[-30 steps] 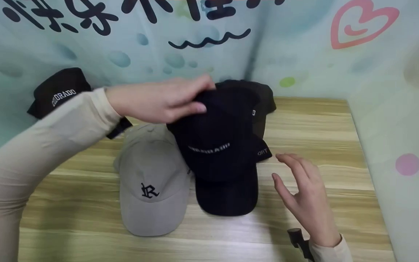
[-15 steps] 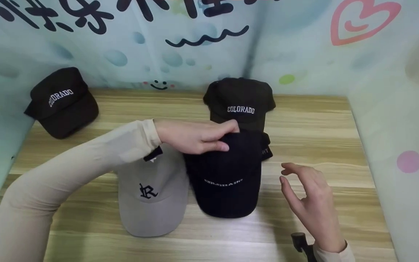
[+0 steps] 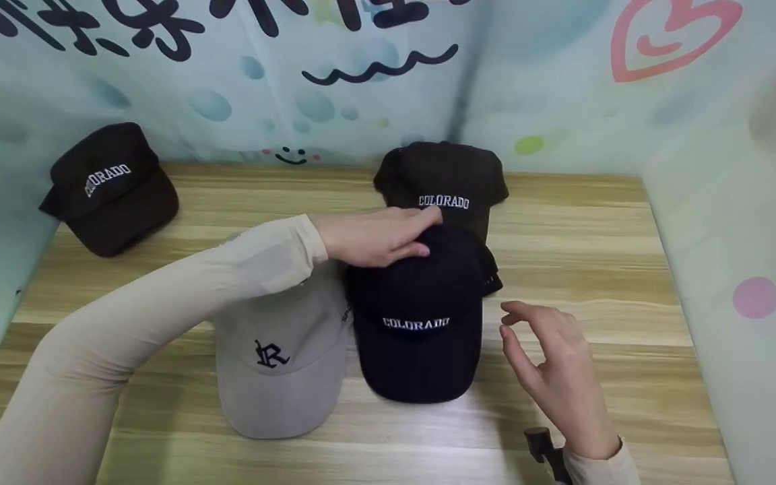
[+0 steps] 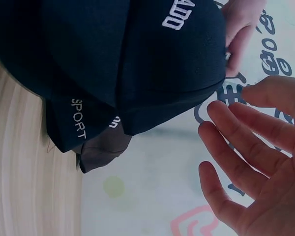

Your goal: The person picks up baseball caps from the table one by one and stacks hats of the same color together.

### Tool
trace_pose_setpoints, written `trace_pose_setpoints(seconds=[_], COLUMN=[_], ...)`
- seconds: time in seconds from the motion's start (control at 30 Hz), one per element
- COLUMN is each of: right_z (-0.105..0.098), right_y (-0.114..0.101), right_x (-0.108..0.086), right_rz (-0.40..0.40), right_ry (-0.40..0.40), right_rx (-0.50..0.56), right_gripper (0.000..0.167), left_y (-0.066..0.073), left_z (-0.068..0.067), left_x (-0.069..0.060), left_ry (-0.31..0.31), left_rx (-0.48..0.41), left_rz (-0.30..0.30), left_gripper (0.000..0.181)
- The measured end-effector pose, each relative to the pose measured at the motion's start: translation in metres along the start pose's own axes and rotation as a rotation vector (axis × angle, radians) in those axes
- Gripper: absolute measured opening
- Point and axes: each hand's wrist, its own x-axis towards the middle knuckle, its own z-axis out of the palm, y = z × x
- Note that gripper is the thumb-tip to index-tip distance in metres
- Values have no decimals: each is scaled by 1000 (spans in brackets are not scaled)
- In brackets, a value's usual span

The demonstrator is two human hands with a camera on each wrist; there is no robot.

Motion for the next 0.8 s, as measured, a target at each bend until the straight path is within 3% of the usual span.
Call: trace_pose_setpoints(seconds=[0.2, 0.5, 0.63, 0.8], right_z=[2, 3, 5, 14], right_y=[8, 13, 14, 14], right_x=[-5, -6, -7, -9], right_rz=[-6, 0, 10, 13], right_ry=[-13, -23, -51, -125], right_rx=[-10, -9, -2, -1], right_gripper=[30, 27, 25, 31], left_y=[-9, 20, 15, -7], left_z=[4, 14, 10, 16], left_x=[5, 10, 14, 15], left_ry=[-86, -293, -266, -123], left_rx=[-121, -148, -92, -21], left_rz=[19, 117, 64, -60], left_gripper=[39, 47, 46, 38])
